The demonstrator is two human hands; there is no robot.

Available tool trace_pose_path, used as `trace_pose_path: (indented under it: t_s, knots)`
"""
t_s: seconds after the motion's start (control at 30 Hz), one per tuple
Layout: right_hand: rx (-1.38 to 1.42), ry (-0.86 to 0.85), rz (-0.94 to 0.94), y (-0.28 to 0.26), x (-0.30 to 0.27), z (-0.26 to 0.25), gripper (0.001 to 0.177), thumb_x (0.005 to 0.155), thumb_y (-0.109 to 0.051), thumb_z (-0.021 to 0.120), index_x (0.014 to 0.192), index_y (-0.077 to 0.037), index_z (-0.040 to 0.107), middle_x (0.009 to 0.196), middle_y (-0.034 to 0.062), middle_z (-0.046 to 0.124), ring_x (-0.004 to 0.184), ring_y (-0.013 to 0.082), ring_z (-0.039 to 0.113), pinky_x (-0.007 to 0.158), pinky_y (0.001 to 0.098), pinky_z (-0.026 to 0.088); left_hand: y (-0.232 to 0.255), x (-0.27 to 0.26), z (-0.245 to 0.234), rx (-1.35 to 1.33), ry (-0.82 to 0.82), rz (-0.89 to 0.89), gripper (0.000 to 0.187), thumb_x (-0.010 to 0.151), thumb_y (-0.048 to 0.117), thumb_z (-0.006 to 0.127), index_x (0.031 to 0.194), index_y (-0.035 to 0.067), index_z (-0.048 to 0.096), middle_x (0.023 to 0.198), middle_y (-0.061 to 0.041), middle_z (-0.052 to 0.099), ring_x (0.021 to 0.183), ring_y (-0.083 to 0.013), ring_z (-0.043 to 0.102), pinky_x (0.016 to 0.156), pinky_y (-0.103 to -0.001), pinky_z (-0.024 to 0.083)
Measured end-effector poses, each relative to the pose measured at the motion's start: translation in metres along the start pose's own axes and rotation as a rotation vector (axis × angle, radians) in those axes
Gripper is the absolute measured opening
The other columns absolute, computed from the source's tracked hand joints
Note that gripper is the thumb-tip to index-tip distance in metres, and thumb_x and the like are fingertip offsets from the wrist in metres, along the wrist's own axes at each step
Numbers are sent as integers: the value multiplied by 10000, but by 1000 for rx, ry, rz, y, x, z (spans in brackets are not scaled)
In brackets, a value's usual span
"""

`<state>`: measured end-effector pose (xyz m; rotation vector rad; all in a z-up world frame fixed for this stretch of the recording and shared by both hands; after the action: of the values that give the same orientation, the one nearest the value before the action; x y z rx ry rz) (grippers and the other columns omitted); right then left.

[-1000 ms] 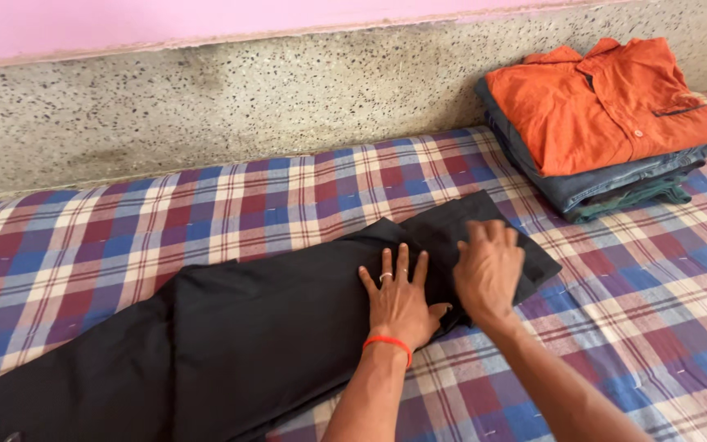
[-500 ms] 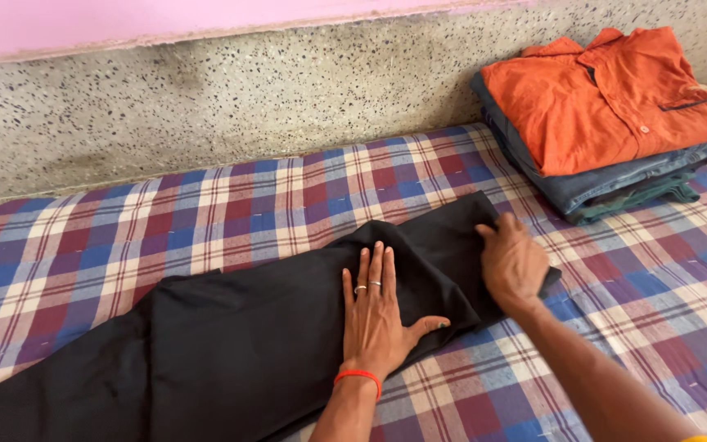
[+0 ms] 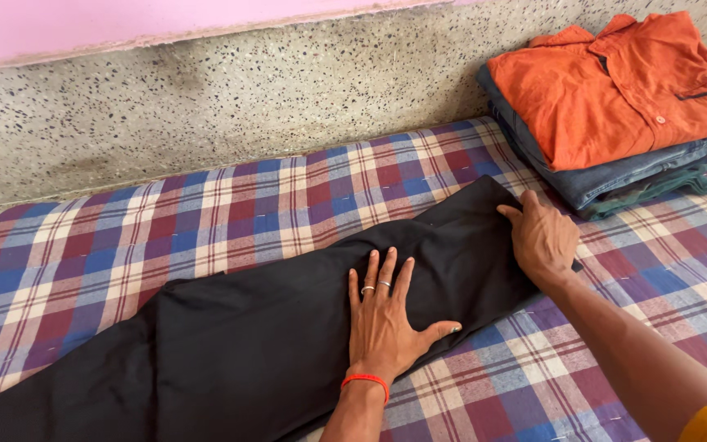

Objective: The person folds black trousers on a bed. They align the legs, smooth the fabric by hand, and fold the garment multiple times into a flat rectangular shape before placing it on a stack of other clothes.

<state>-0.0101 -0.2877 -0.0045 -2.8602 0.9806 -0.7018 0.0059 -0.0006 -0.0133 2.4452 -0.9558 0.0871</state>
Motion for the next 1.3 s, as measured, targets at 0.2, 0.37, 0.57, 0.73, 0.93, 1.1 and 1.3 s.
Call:
trace_pose_path:
  t_s: [0.2, 0.37, 0.57, 0.73, 0.93, 1.1, 1.3]
  knots:
    - [95, -65, 110, 6, 4, -12, 600, 927, -643, 686, 988, -48, 726, 874, 250, 729, 838, 458, 702, 735, 540, 535, 4, 1, -6, -15, -20, -20, 1233, 588, 896, 694, 1531, 150, 418, 1643, -162, 243, 1537, -340, 123, 1218, -590, 32]
    - [129, -96, -2, 10, -1, -29, 482, 865, -511, 744, 1055, -69, 703, 868, 242, 730, 848, 462, 701, 721, 552, 528, 4, 0, -6, -14, -39, -24, 1233, 576, 920, 687, 1516, 158, 448, 1652, -169, 234, 1550, -345, 123, 1228, -600, 29]
    - [202, 68, 48, 8, -9, -22, 385, 912, -428, 763, 1035, -67, 707, 902, 205, 741, 858, 454, 691, 711, 556, 509, 2, 1, -3, -29, 28, 3, 1286, 555, 939, 681, 1531, 136, 442, 1653, -182, 238, 1544, -349, 139, 1225, -600, 35]
    - [144, -130, 188, 27, -4, -10, 400, 925, -472, 764, 910, -73, 753, 850, 222, 746, 850, 425, 720, 742, 527, 534, 3, 0, -4, -29, -31, -10, 1255, 536, 940, 685, 1508, 174, 472, 1661, -167, 226, 1552, -339, 121, 1229, -610, 16]
    - [26, -129, 184, 25, -14, -30, 496, 946, -564, 748, 906, -69, 758, 854, 247, 734, 839, 443, 711, 718, 532, 537, 6, 1, -10, -25, -27, -6, 1254, 499, 912, 718, 1493, 180, 494, 1648, -170, 221, 1537, -360, 99, 1204, -613, 20]
    - [21, -62, 41, 39, -34, -38, 418, 893, -481, 747, 932, -65, 719, 849, 216, 725, 802, 446, 699, 671, 556, 518, 8, -4, -12, -17, -33, -3, 1207, 502, 909, 720, 1455, 188, 547, 1658, -144, 267, 1561, -330, 136, 1231, -623, 27]
    - [-56, -2, 2, 34, -48, -34, 390, 1016, -444, 704, 1028, -58, 645, 901, 189, 709, 828, 425, 687, 687, 548, 492, 9, -4, -12, 4, 31, 10, 1292, 462, 928, 717, 1471, 148, 514, 1625, -183, 285, 1529, -345, 156, 1214, -631, 37]
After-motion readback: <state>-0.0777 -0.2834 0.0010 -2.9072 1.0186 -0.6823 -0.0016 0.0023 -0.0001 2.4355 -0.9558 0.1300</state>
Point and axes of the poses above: each hand's wrist, its own x-axis towards the middle knuckle, its own z-axis out of the palm, y = z × x, the point moved 1 cm from there along x, towards the middle knuckle
